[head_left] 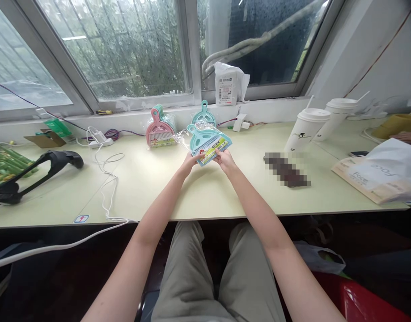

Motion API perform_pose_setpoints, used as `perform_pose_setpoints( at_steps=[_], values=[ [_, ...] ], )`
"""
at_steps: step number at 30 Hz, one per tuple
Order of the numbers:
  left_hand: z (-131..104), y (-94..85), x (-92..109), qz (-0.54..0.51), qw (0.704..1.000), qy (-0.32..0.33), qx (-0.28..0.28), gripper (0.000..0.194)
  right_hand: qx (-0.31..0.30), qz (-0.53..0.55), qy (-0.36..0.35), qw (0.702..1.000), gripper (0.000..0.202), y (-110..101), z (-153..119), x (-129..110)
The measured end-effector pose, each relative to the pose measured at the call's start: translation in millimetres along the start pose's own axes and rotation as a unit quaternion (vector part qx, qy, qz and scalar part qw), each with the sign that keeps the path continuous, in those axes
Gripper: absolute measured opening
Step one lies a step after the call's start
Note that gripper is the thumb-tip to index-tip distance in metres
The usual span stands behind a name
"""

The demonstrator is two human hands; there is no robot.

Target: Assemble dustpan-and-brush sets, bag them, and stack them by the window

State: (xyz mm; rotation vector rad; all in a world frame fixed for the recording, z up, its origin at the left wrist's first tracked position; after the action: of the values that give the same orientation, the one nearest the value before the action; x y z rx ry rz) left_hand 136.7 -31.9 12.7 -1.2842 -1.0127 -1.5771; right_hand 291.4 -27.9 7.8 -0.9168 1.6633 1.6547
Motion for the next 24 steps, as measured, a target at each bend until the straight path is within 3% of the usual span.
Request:
perform_pose_setpoints(
  at_steps=[5, 9, 14, 20, 24],
  values=[
    [2, 2.6, 6, 0.039, 0.997, 0.062, 0.013, 0.062, -0.025, -0.017, 0.017, 0.999, 0.01, -6, 5, -1],
    [0, 4.1, 2, 0.071, 0.997, 0.003, -0.043, 0.064, -0.017, -0.009, -0.029, 0.999, 0.006, -7, 5, -5],
    [-6, 10.4, 1, 0.004, 0.991, -0.027, -0.131, 0.06, 0.003, 0.018, -0.075, 0.997, 0.004, -3, 1, -7],
    [-4, 10.7, 8, -0.064, 0.996, 0.037, -0.047, 0.057, -0.015, 0.001, -0.077, 0.997, 0.011, 5, -4, -4],
    [-5, 16.3, 3, -0.027, 0.999, 0.006, -0.029, 0.063, 0.002, -0.003, -0.096, 0.995, 0.014, 3, -6, -5]
  ],
)
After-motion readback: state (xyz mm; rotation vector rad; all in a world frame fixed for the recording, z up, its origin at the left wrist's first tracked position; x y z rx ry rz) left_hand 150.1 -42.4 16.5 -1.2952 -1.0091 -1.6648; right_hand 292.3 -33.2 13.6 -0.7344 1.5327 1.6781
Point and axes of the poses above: each hand's wrist, its own z-axis towards the middle knuckle, its own y-axis out of the palm, x = y × z, the point moved 3 cm from there along z, towards the middle knuckle, and after that the axes turned 5 degrees about -x, right-handed, at the moved point
